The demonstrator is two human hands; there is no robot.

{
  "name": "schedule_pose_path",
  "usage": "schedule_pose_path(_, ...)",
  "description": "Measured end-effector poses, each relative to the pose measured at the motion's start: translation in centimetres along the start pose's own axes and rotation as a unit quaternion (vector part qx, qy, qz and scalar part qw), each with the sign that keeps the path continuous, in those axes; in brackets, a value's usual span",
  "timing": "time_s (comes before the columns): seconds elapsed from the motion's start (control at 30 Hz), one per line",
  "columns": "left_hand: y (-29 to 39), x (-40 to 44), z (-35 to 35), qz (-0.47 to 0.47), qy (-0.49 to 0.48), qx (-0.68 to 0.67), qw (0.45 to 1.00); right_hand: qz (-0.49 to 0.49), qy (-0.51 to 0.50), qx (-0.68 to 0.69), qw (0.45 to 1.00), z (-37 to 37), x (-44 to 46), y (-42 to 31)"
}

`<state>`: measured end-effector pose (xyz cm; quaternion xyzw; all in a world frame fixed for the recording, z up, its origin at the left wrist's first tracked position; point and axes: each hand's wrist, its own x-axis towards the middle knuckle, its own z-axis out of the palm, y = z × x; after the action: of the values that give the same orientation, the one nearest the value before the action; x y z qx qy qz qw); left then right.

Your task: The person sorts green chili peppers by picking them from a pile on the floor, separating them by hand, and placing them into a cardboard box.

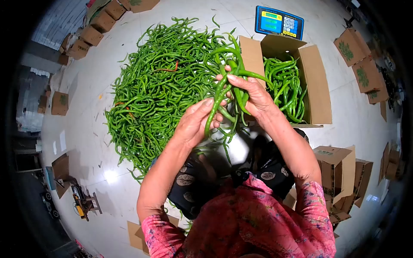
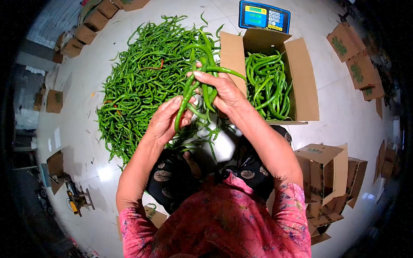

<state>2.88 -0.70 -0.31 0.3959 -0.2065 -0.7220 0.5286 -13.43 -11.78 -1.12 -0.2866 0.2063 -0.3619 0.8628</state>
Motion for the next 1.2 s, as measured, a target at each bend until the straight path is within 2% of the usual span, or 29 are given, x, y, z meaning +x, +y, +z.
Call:
schedule_pose_path(0.17,-0.6,0.6,0.3,0.03,0.037,-0.02,0.999,-0.006,0.013,-0.02,1.0,0.8,-0.7,-1.0)
schedule_pose_path(0.27,0.0,1.1,0.4,0.097,0.082,0.004,0.992,-0.012,0.015,-0.011,1.0,1.0,-0.9,-1.3)
schedule_pose_path(0.37,-0.3,1.3,-0.9,0.095,0.057,0.049,0.993,-0.015,0.01,-0.01,1.0,0.9,-1.0,-1.3)
schedule_pose_path(0.4,-0.5,1.4,-0.9,0.094,0.045,0.017,0.994,-0.023,0.01,-0.011,1.0,0.9,-1.0,-1.2)
schedule_pose_path(0.5,0.1,1.4,-1.2,0.141,0.115,-0.084,0.98,-0.05,0.013,-0.013,0.999,0.9,-0.8,-1.2)
schedule_pose_path(0.57,0.3,1.9,-4.9,0.172,0.066,-0.183,0.966,-0.048,0.027,0.025,0.998,1.3,-1.0,-1.9)
schedule_pose_path(0.67,1.2,1.3,-5.2,0.188,0.093,-0.221,0.952,-0.036,0.03,0.063,0.997,1.4,-1.0,-2.2)
schedule_pose_path(0.73,1.5,1.3,-4.4,0.188,0.13,-0.25,0.941,-0.014,0.017,0.063,0.998,0.8,-0.9,-2.2)
schedule_pose_path(0.77,1.2,1.8,-5.8,0.203,0.06,-0.253,0.944,-0.003,0.013,0.063,0.998,0.5,-0.9,-2.2)
schedule_pose_path(0.93,1.5,1.6,-5.8,0.202,0.081,-0.29,0.932,0.057,0.023,-0.083,0.995,1.1,-1.0,-1.2)
schedule_pose_path(1.03,1.1,1.8,-4.3,0.195,0.13,-0.25,0.939,0.107,-0.045,-0.174,0.978,1.1,-1.0,0.2)
schedule_pose_path(1.17,0.4,2.3,-2.1,0.203,0.163,-0.243,0.934,0.179,-0.034,-0.093,0.979,1.3,-1.6,1.6)
schedule_pose_path(1.2,-0.3,2.4,-2.1,0.207,0.148,-0.2,0.946,0.166,-0.024,-0.069,0.983,1.2,-1.5,2.0)
